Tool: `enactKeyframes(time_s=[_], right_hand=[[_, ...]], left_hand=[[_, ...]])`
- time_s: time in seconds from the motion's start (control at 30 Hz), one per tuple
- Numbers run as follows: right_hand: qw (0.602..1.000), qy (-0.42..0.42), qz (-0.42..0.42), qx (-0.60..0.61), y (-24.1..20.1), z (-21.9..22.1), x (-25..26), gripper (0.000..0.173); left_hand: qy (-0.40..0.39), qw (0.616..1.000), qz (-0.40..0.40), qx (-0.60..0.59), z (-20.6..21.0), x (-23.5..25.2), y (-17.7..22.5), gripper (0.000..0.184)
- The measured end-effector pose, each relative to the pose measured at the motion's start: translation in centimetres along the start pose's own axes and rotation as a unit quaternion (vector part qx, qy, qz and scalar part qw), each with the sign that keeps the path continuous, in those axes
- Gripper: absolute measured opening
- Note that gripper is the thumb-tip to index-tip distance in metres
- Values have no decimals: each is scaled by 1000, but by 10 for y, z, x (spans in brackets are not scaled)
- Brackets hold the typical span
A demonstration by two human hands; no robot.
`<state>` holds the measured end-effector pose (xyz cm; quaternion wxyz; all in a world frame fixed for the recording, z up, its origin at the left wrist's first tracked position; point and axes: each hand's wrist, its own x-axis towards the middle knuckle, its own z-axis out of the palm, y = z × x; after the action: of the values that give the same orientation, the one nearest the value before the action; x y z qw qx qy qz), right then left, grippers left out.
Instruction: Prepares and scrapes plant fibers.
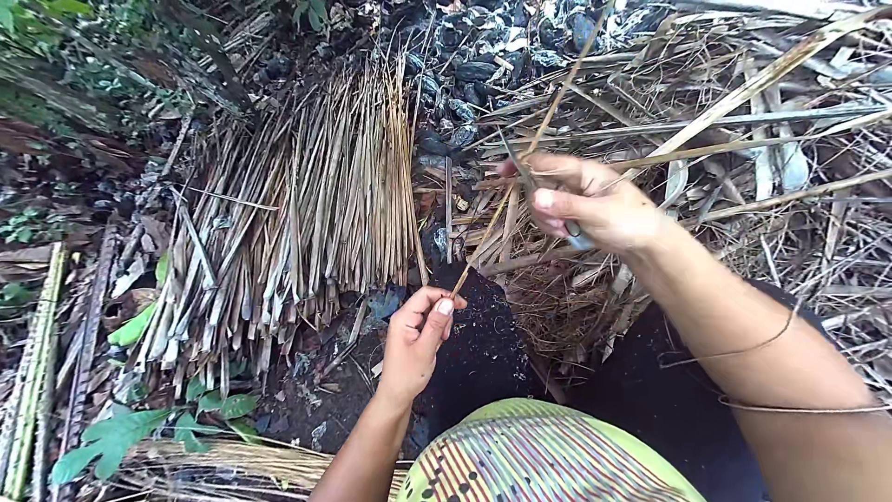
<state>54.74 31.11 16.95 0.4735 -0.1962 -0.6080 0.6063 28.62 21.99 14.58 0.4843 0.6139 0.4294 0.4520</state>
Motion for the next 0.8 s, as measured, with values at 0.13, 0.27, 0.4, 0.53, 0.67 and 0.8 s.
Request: enactKeyframes(time_s=[0.13,0.27,0.4,0.53,0.67,0.8], right_hand=[[997,-40,60,-18,9,22,-8,43],[993,-72,89,-31,21,32,-8,34],[990,113,-48,-70,-21,-42,3,35],[974,191,-114,-40,-40,-78,-5,29],[998,39,41,6,-3,2,-10,40],[981,-129,141,39,32,41,-16,36]], left_hand=[[3,1000,-2,-10,-1,3,0,20],[2,1000,0,-1,-9,0,-4,18],[-43,999,2,25,-30,-18,-22,16],[-52,998,-5,35,-41,-25,-33,16],[-59,995,-75,-36,-34,-15,-19,15],[-123,955,-198,-186,-41,-12,-10,12]])
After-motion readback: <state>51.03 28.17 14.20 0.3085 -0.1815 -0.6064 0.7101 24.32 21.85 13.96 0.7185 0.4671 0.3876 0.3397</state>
